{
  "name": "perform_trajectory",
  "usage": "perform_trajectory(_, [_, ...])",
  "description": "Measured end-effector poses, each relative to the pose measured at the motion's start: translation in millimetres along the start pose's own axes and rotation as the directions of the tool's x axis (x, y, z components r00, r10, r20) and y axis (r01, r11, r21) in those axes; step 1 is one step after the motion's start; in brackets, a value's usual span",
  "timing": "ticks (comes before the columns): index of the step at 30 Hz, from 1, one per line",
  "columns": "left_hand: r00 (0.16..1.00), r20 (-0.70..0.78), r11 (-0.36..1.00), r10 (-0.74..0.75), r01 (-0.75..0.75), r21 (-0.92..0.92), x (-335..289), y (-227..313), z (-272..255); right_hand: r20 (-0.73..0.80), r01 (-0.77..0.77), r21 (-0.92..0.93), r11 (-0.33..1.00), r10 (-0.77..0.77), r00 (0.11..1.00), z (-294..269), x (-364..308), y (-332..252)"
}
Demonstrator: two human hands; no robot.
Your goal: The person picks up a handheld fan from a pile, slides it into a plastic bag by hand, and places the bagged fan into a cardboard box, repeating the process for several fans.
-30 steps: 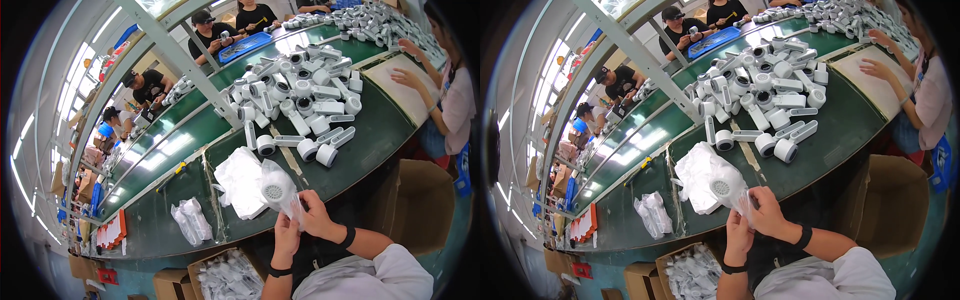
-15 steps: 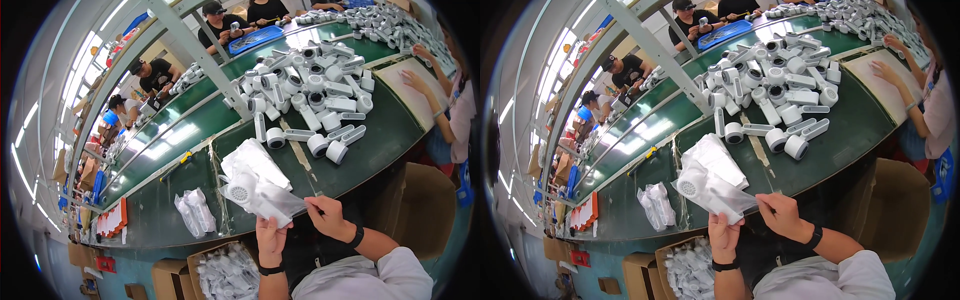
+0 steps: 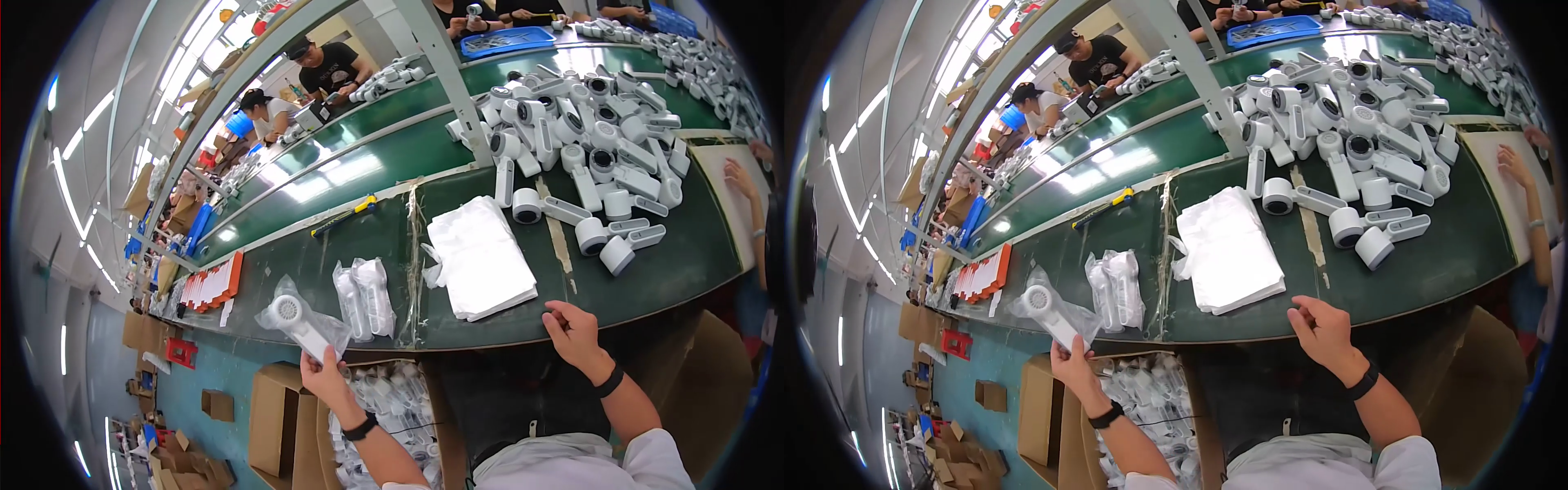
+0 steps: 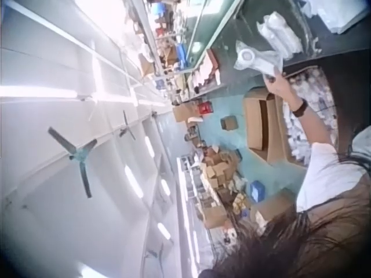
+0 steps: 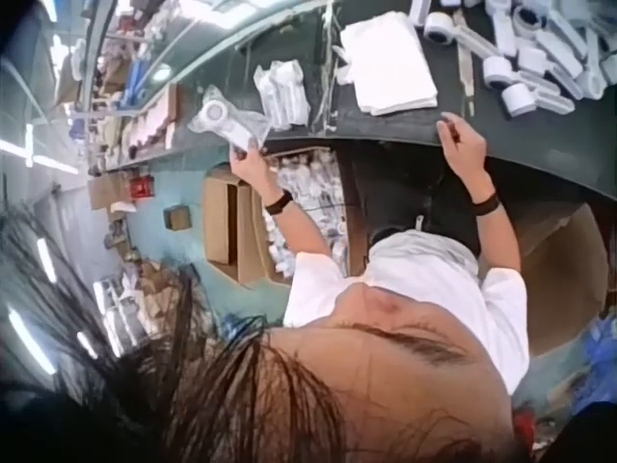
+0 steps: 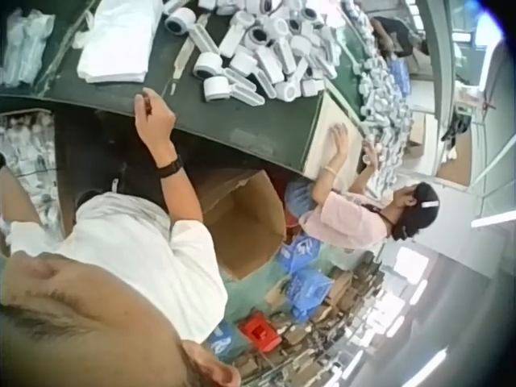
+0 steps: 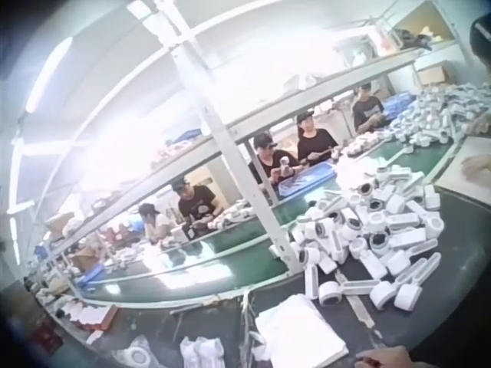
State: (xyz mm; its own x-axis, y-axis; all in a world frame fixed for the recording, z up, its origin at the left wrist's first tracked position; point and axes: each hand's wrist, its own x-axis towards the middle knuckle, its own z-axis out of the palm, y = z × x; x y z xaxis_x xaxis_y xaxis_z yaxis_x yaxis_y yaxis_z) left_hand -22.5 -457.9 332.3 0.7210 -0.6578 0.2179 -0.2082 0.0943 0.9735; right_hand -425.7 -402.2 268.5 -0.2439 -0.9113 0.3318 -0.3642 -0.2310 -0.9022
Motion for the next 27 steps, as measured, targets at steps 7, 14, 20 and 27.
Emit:
perform_trajectory(7, [0.995, 0.084, 0.994, -0.046, 0.037, 0.107, 53, -72, 8, -0.060, 0.121, -0.156, 0.980, -0.132, 0.989, 3, 1, 2])
perform_trajectory(14, [0.988, 0.151, 0.961, 0.012, -0.053, 0.271, 51, -89, 30, -0.108, 0.124, -0.212, 0.969, -0.150, 0.983, 0, 0, 3])
perform_trajectory(20, [0.922, 0.161, 0.822, 0.353, -0.387, 0.418, 43, -76, 14, -0.097, -0.065, 0.128, 0.990, 0.077, 0.992, -25, -1, -9])
perform_trajectory(27, [0.958, 0.123, 0.941, 0.258, -0.279, 0.193, -21, -16, 17, -0.278, -0.022, -0.657, 0.754, -0.215, 0.936, -157, 61, 2])
